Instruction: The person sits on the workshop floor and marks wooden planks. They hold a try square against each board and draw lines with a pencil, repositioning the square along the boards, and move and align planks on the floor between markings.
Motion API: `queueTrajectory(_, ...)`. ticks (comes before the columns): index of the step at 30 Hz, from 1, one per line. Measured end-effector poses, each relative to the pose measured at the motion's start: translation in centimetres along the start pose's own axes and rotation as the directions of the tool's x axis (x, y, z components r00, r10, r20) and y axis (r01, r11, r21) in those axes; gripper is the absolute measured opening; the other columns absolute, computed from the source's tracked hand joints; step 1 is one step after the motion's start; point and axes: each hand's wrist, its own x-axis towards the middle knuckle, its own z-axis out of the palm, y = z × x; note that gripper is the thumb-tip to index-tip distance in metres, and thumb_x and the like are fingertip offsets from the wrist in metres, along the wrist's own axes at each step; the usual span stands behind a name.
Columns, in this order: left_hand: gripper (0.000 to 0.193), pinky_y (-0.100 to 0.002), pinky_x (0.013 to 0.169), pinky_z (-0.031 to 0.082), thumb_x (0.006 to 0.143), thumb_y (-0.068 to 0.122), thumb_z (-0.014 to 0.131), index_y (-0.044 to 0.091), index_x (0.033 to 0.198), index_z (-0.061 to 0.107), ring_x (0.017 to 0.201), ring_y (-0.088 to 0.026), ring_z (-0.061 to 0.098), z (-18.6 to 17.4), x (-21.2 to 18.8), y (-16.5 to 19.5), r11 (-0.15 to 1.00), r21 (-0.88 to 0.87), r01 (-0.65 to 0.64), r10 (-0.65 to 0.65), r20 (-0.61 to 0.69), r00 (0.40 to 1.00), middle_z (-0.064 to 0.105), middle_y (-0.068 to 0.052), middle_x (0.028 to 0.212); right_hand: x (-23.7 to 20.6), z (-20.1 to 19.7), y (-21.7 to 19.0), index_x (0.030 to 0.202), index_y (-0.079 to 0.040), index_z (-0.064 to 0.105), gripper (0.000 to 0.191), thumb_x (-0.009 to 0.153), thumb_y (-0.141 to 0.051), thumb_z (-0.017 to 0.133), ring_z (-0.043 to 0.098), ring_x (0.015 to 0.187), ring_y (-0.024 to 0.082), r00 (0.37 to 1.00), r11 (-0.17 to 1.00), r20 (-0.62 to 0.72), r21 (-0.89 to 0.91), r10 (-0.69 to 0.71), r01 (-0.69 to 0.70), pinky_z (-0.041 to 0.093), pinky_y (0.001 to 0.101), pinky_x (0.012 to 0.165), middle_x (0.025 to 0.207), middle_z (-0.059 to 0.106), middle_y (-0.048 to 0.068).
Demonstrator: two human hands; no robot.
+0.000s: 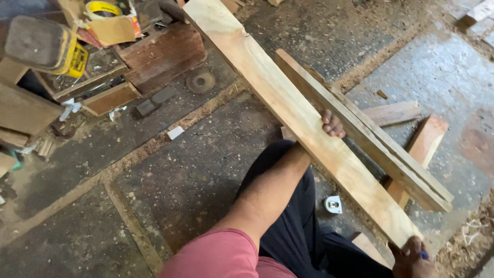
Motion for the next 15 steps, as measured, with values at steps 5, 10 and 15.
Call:
queueTrajectory(5,0.031,-0.040,0.090,0.046,0.112,0.034,0.051,0.011,0.096,0.066,0.079,-0.019,0.060,0.27,-0.22,0.33,0.998,0.048,0.026,-0.028,0.029,0.999,0.062,-0.001,0.079,0.46,0.66,0.17,0.119,0.002,0.061,0.025,0.116,-0.023,0.059,0.060,0.075,0.021,0.999,1.000,0.042,-0.013,-0.027,0.028,0.062,0.0505,0.082,0.087,0.060,0.012)
queueTrajectory(10,0.034,-0.040,0.091,0.046,0.108,0.039,0.052,0.010,0.096,0.067,0.077,-0.019,0.059,0.51,-0.40,0.22,0.999,0.044,0.025,-0.028,0.067,0.997,0.061,-0.001,0.079,-0.11,0.90,0.12,0.119,0.004,0.062,0.028,0.118,-0.023,0.055,0.059,0.069,0.020,0.993,0.998,0.108,-0.025,-0.056,0.059,0.064,0.0514,0.082,0.083,0.058,0.015)
queueTrajectory(15,0.046,-0.049,0.103,0.048,0.109,0.047,0.047,0.007,0.109,0.069,0.092,-0.027,0.066,0.06,-0.51,0.90,0.996,0.080,0.024,-0.024,-0.001,1.000,0.070,-0.011,0.093,-0.12,0.49,-0.61,0.120,0.008,0.051,0.036,0.115,-0.028,0.049,0.070,0.088,0.018,0.976,0.971,0.084,0.112,0.201,-0.210,0.062,0.0477,0.075,0.102,0.068,0.005)
